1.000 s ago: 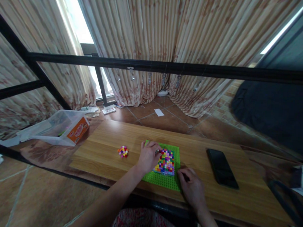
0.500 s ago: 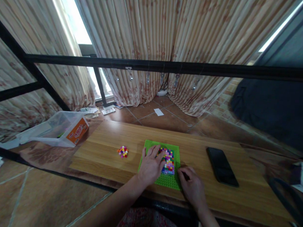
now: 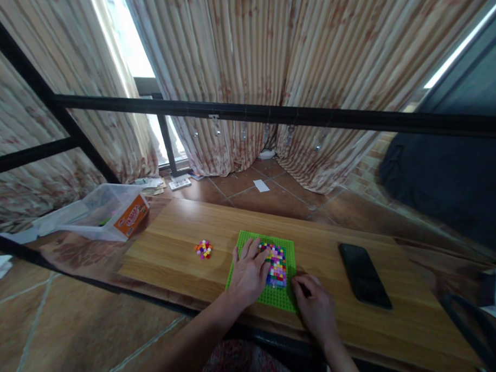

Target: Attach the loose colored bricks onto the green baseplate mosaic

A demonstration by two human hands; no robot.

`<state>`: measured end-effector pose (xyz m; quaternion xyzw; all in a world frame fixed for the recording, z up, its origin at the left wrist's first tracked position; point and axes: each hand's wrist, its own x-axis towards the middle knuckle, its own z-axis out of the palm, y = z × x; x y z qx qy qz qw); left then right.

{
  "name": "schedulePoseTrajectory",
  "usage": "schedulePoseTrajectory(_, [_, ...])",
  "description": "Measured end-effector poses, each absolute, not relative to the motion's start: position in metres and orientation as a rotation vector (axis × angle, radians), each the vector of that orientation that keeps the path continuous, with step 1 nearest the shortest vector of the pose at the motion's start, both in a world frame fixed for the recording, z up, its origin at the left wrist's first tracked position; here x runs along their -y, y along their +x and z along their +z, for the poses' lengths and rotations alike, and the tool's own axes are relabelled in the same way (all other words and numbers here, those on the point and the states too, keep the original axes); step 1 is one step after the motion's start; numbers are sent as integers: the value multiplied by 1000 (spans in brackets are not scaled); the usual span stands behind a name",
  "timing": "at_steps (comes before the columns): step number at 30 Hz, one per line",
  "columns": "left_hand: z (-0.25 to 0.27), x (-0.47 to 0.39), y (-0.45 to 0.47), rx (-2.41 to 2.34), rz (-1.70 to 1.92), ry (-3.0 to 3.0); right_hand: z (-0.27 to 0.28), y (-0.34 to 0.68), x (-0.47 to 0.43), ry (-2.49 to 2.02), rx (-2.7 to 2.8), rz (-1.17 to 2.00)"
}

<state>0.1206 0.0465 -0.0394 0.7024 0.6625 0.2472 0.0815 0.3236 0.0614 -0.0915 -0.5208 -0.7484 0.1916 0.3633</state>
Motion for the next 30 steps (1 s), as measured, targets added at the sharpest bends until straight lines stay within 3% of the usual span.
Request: schedulePoseTrajectory(30, [-32, -51, 141, -1731, 702, 2345, -96, 331, -61, -1366, 1974, 506])
